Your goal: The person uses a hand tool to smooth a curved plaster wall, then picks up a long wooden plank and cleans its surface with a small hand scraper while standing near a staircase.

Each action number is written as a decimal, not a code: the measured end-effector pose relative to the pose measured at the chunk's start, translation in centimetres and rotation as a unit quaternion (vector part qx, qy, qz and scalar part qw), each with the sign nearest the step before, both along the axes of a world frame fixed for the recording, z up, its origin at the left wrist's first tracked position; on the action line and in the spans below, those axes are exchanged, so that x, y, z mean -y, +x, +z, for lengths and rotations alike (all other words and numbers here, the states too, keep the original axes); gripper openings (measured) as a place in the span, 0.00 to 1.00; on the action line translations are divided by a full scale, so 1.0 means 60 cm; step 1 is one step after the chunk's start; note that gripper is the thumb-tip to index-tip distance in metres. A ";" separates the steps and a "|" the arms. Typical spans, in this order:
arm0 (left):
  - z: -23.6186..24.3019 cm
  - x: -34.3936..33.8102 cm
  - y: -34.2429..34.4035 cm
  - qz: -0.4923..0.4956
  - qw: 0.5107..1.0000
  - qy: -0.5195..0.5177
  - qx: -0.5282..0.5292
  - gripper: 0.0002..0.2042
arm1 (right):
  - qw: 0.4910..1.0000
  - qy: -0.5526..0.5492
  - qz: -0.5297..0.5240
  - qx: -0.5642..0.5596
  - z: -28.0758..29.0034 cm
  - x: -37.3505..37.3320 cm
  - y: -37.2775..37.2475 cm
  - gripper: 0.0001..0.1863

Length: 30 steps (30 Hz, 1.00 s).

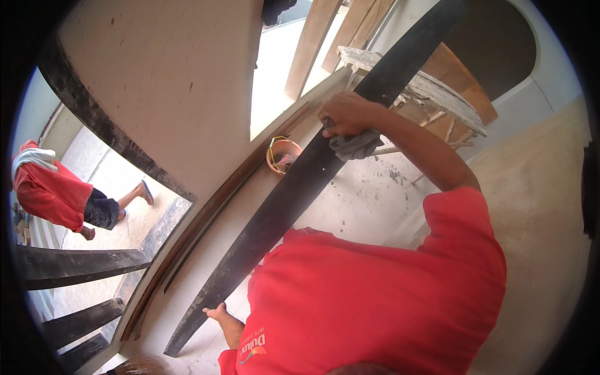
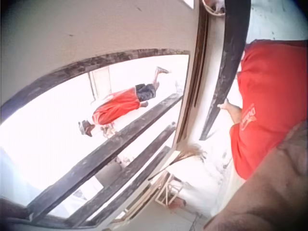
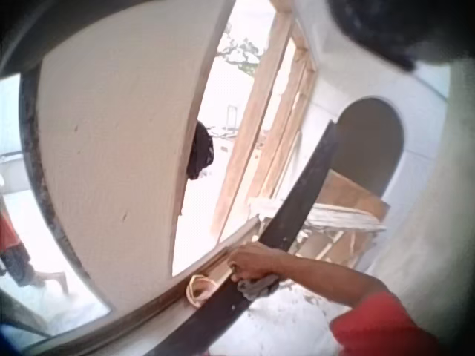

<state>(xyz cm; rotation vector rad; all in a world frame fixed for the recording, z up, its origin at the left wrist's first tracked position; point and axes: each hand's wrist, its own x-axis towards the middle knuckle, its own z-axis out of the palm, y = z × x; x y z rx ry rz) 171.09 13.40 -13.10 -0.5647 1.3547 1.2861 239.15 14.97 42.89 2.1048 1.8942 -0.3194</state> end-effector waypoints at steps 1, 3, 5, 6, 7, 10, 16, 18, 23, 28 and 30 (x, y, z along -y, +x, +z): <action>-0.002 -0.007 0.011 0.012 0.999 0.033 0.026 0.34 | 1.000 -0.003 -0.010 0.003 -0.005 0.001 0.015 0.20; -0.008 0.007 0.026 0.037 0.992 0.095 0.074 0.28 | 0.999 -0.004 -0.031 0.011 -0.025 0.001 0.052 0.20; -0.002 0.031 0.035 0.066 0.978 0.159 0.117 0.21 | 0.999 0.007 -0.049 0.019 -0.053 -0.010 0.106 0.19; 0.006 0.042 0.041 0.059 0.972 0.194 0.119 0.21 | 0.998 0.015 -0.056 0.018 -0.061 -0.014 0.132 0.19; 0.021 0.050 0.057 0.052 0.965 0.228 0.120 0.21 | 0.998 0.021 -0.062 0.017 -0.069 -0.019 0.161 0.19; 0.061 0.078 0.089 -0.018 0.941 0.307 0.142 0.19 | 0.997 0.008 -0.082 -0.002 -0.104 -0.026 0.272 0.17; 0.129 0.107 0.172 -0.083 0.935 0.307 0.158 0.17 | 0.997 0.004 -0.069 -0.032 -0.156 -0.012 0.459 0.18; 0.162 0.126 0.191 -0.087 0.948 0.287 0.109 0.16 | 0.994 0.069 -0.077 -0.028 -0.164 -0.030 0.445 0.20; 0.208 0.145 0.220 -0.103 0.949 0.287 0.080 0.15 | 0.966 0.208 -0.057 -0.141 -0.170 -0.041 0.208 0.20; 0.264 0.127 0.220 -0.071 0.941 0.317 0.098 0.12 | 0.911 0.197 0.086 -0.352 -0.254 -0.078 -0.135 0.15; 0.284 0.110 0.226 -0.068 0.943 0.316 0.078 0.11 | 0.918 0.161 0.115 -0.344 -0.272 -0.073 -0.215 0.17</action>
